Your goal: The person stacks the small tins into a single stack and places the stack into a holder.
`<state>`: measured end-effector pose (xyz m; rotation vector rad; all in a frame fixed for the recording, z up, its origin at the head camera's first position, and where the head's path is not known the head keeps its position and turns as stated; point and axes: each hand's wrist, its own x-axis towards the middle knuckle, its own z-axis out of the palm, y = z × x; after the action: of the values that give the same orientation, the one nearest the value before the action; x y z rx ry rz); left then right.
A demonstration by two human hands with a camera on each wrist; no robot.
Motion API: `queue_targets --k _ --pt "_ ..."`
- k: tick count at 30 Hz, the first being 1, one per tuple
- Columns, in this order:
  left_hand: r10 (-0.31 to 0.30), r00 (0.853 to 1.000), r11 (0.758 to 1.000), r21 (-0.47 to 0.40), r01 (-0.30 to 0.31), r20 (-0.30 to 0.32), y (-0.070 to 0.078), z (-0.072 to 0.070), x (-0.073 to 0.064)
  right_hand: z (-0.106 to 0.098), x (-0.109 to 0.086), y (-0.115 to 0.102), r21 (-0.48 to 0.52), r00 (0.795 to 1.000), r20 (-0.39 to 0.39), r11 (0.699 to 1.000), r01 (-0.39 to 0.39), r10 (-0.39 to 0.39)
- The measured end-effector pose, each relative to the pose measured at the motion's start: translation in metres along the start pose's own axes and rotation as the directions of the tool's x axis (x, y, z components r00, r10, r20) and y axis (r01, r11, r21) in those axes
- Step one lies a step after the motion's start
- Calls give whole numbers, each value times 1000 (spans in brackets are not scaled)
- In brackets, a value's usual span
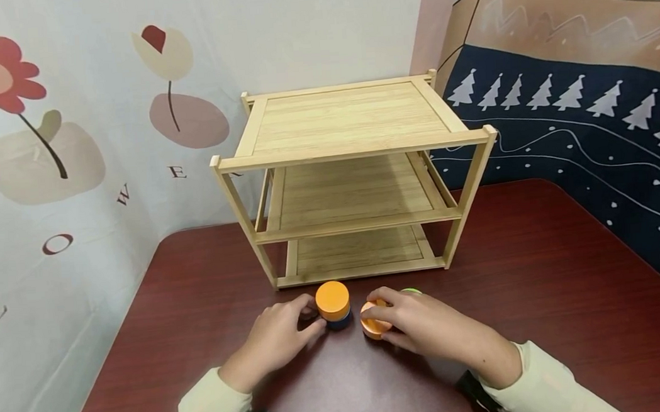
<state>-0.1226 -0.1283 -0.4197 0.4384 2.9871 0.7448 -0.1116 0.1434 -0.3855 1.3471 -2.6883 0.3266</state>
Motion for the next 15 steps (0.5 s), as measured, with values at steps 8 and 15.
queue_targets --k 8,15 --pt "13 1000 1000 1 -13 -11 -1 0 0 -5 1 -2 15 1000 -14 1000 12 -12" --pt "9 1000 1000 3 -9 0 0 0 0 -8 0 -4 33 999 -35 999 28 -27"
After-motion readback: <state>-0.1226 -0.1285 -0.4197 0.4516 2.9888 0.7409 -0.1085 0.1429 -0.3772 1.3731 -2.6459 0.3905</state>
